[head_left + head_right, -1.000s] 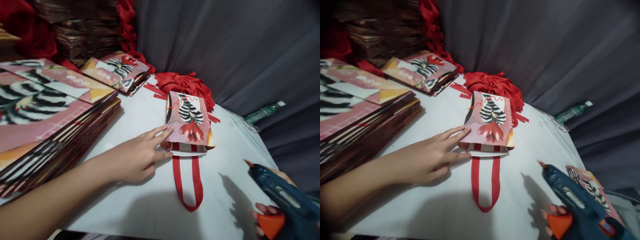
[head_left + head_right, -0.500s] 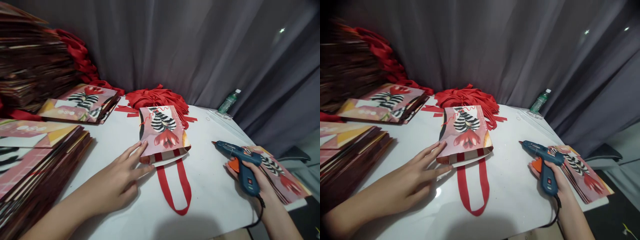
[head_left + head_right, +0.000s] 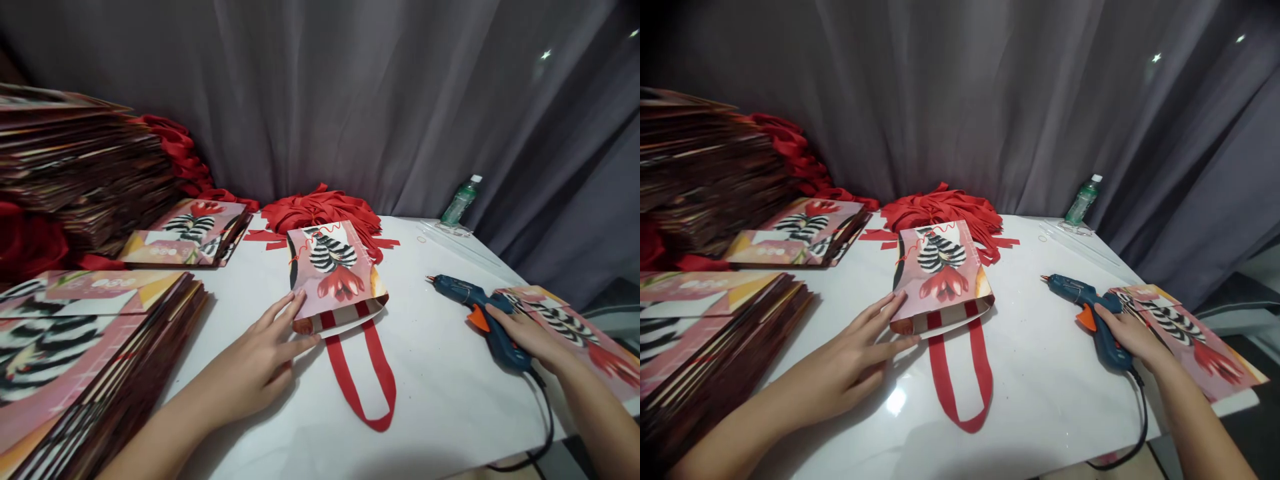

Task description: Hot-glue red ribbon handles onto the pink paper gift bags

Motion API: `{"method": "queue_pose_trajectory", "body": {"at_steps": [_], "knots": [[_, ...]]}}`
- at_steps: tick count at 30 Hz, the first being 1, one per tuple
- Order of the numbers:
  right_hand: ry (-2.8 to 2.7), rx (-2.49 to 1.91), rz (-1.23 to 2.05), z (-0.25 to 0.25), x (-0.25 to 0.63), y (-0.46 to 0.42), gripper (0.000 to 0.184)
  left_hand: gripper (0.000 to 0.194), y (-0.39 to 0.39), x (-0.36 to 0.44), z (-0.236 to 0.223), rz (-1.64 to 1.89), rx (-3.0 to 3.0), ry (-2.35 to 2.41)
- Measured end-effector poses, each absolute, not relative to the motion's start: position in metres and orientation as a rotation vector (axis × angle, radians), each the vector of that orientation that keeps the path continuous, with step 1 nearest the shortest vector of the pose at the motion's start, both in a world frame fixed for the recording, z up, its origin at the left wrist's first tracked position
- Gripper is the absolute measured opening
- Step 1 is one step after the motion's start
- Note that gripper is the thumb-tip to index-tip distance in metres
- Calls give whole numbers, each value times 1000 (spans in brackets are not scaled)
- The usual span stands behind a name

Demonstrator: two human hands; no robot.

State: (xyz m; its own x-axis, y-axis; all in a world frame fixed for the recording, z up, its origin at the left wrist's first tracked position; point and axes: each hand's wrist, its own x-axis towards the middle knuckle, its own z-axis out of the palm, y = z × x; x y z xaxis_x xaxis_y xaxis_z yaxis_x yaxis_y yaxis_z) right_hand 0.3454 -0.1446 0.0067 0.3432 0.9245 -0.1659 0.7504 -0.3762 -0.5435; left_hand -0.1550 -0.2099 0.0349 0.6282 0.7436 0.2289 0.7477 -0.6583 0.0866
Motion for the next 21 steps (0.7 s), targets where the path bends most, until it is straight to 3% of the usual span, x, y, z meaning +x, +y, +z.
{"method": "queue_pose_trajectory", "body": {"at_steps": [4, 7, 11, 13, 14, 18, 21], "knots": [[-1612, -2384, 658, 19, 342, -144, 55, 61, -210, -155, 36, -381, -2824, -1291], [-1900, -2283, 479, 30, 344, -148, 60, 59, -210, -154, 37, -377, -2829, -1300], [-1999, -2284, -292, 44, 327, -160, 45, 55, -211, -149, 39, -420, -2812, -1337], [-2026, -2081, -636, 47, 298, -170, 41, 55, -212, -148, 40, -433, -2817, -1357], [-2093, -1879, -614, 48, 278, -175, 42, 55, -211, -148, 40, -438, -2823, -1365], [-2560, -1117, 123, 42, 196, -185, 30, 50, -207, -149, 40, -489, -2862, -1308], [-2615, -931, 132, 27, 161, -181, 31, 45, -204, -151, 36, -517, -2874, -1261]]}}
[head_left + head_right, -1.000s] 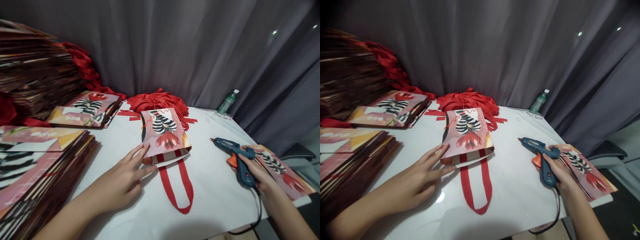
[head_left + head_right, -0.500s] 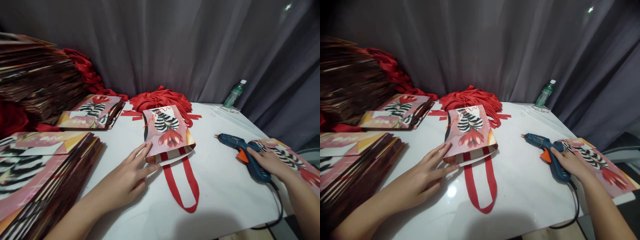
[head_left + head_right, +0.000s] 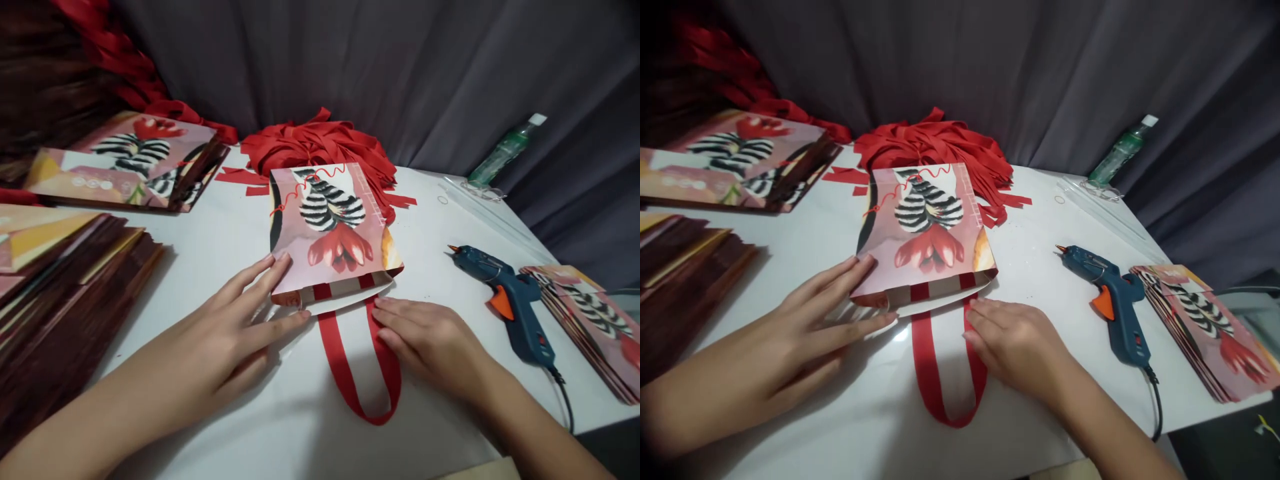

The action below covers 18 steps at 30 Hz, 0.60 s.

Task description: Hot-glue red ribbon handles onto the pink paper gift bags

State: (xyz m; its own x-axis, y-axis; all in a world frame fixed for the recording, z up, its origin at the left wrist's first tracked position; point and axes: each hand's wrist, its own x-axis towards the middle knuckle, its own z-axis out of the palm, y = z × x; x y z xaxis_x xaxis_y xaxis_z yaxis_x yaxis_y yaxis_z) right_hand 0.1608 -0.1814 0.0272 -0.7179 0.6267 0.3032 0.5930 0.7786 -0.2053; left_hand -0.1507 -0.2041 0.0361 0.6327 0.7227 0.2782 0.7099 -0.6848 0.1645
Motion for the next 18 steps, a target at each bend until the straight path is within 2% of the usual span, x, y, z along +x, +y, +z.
{"method": "queue_pose_trajectory", "body": {"at_steps": [3, 9, 18], "knots": [[-2621, -957, 115, 14, 154, -175, 33, 43, -204, -151, 32, 500, 2731, 1269], [-2598, -1073, 387, 8, 163, -175, 33, 44, -210, -145, 33, 509, 2633, 1336], [-2592, -1068, 380, 13, 160, -175, 30, 48, -209, -147, 34, 447, 2677, 1321]]}}
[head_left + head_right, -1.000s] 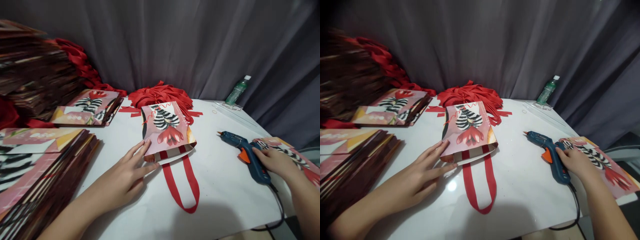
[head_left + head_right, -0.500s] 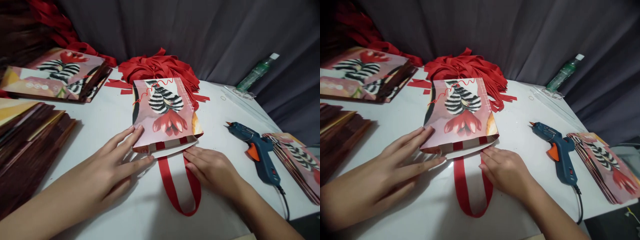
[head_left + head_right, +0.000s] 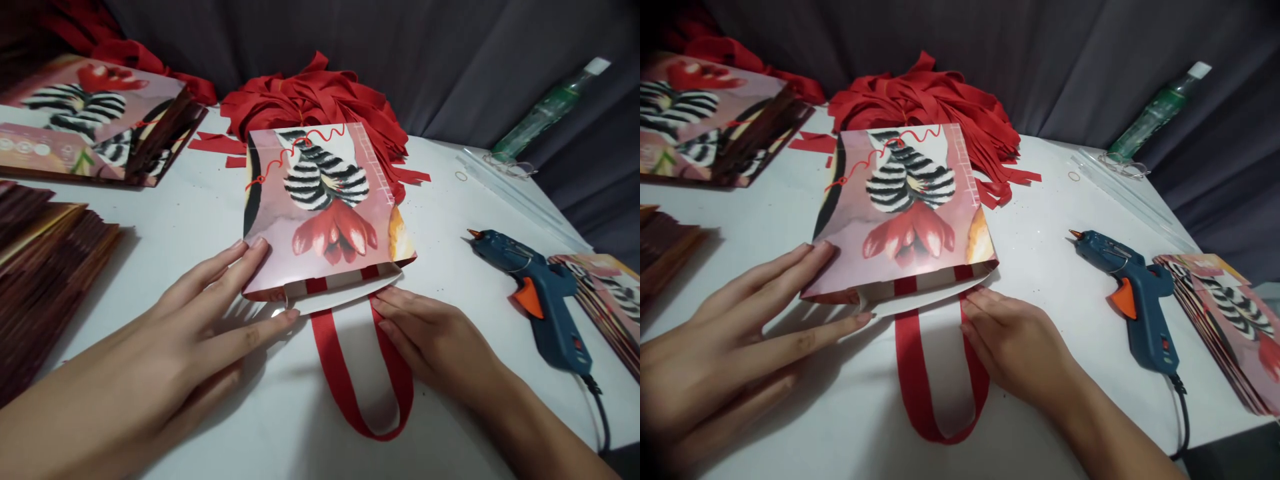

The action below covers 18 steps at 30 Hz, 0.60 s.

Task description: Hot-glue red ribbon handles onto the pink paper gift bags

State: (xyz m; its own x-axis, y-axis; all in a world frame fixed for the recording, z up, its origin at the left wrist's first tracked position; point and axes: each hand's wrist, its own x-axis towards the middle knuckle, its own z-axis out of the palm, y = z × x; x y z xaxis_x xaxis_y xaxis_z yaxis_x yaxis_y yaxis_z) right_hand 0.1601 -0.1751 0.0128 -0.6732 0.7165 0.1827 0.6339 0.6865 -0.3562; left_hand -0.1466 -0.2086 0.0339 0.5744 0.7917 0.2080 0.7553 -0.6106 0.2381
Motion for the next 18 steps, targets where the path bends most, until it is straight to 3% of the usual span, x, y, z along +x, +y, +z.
{"method": "queue_pose_trajectory", "body": {"at_steps": [8, 13, 18], "knots": [[-2597, -1076, 332, 14, 161, -177, 32, 46, -211, -144, 37, 412, 2620, 1384], [-2569, -819, 304, 21, 147, -184, 28, 45, -211, -143, 37, 439, 2572, 1398], [-2738, -594, 484, 27, 117, -191, 43, 42, -212, -143, 38, 408, 2528, 1441]]}}
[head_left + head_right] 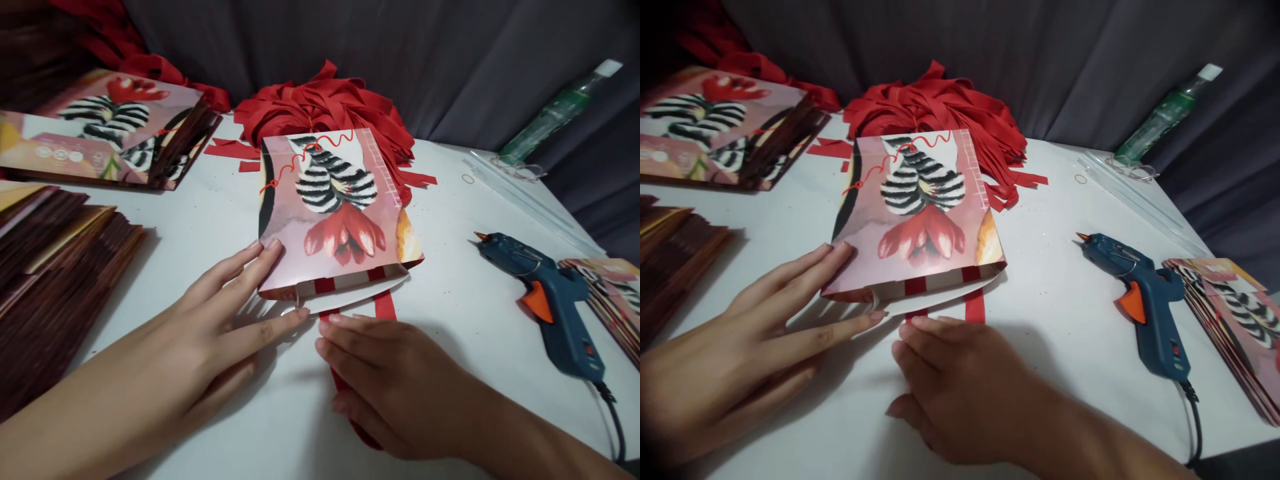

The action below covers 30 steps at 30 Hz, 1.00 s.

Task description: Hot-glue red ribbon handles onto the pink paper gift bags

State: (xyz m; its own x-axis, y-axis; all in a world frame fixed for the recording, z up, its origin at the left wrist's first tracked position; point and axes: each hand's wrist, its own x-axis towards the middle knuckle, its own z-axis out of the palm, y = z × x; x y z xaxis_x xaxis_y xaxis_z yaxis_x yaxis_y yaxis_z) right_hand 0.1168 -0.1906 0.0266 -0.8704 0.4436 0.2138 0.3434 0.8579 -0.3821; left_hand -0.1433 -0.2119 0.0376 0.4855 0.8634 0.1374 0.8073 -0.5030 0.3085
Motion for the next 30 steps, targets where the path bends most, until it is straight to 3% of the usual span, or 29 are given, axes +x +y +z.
{"method": "queue_pose_trajectory", "body": {"at_steps": [5, 30], "knots": [[-2723, -645, 589, 24, 108, -187, 51, 40, -212, -143, 38, 403, 2516, 1440], [-2716, -636, 477, 22, 110, -185, 48, 41, -211, -147, 32, 467, 2560, 1395]]}}
